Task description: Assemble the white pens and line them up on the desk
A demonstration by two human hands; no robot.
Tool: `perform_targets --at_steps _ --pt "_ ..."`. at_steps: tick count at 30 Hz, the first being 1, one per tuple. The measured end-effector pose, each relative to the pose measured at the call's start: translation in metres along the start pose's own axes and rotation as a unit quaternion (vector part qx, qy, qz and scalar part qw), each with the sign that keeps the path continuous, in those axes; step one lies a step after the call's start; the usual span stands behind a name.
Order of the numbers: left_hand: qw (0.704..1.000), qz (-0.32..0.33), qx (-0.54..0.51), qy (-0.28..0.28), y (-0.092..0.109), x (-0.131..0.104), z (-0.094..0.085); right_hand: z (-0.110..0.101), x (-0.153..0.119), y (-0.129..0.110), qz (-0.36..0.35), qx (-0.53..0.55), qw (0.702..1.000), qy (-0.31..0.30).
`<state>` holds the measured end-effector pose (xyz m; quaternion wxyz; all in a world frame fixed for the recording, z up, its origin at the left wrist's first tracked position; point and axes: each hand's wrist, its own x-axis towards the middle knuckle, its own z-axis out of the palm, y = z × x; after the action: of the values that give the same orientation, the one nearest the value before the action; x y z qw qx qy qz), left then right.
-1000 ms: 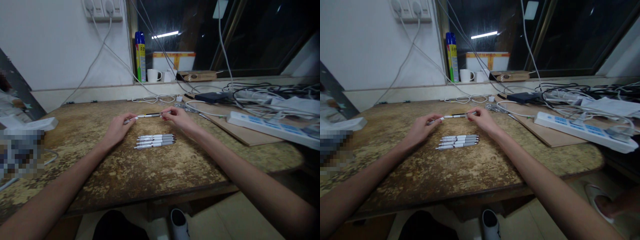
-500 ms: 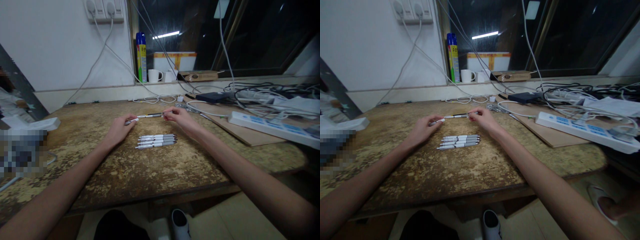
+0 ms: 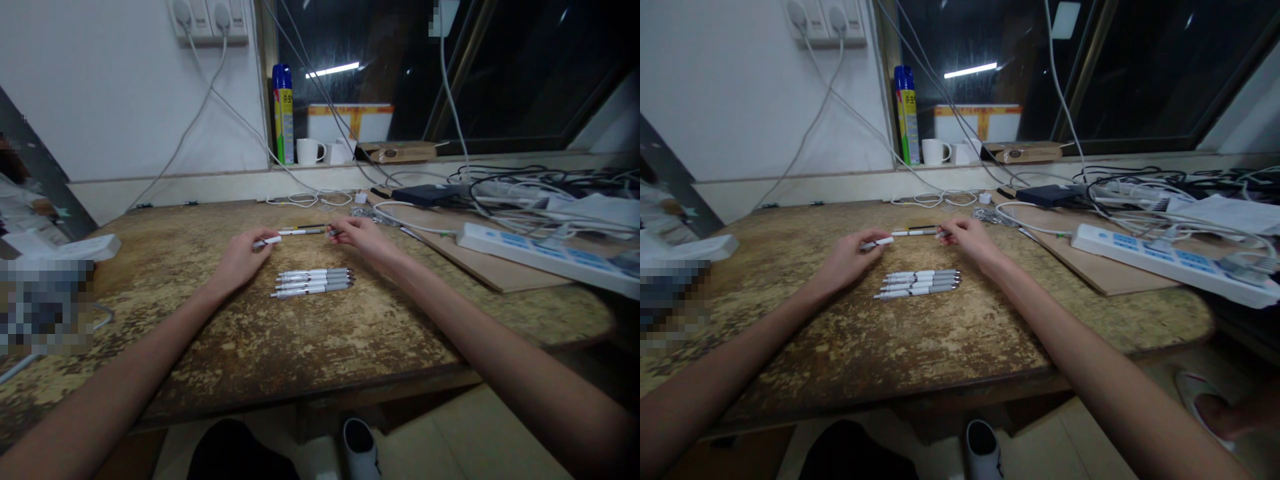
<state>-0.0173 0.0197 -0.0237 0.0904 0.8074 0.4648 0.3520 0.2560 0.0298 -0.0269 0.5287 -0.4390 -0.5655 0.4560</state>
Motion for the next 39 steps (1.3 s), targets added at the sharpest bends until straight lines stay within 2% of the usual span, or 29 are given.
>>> perform_targets --at_steps 20,39 --pt "1.000 -0.020 -0.022 0.005 0.006 0.000 0.001 0.000 -0.004 -0.007 0.027 0.017 0.999 -0.007" --pt "0.991 -0.049 -0.127 -0.006 0.012 0.003 0.004 0.002 -0.006 -0.009 0.031 0.023 0.999 0.002"
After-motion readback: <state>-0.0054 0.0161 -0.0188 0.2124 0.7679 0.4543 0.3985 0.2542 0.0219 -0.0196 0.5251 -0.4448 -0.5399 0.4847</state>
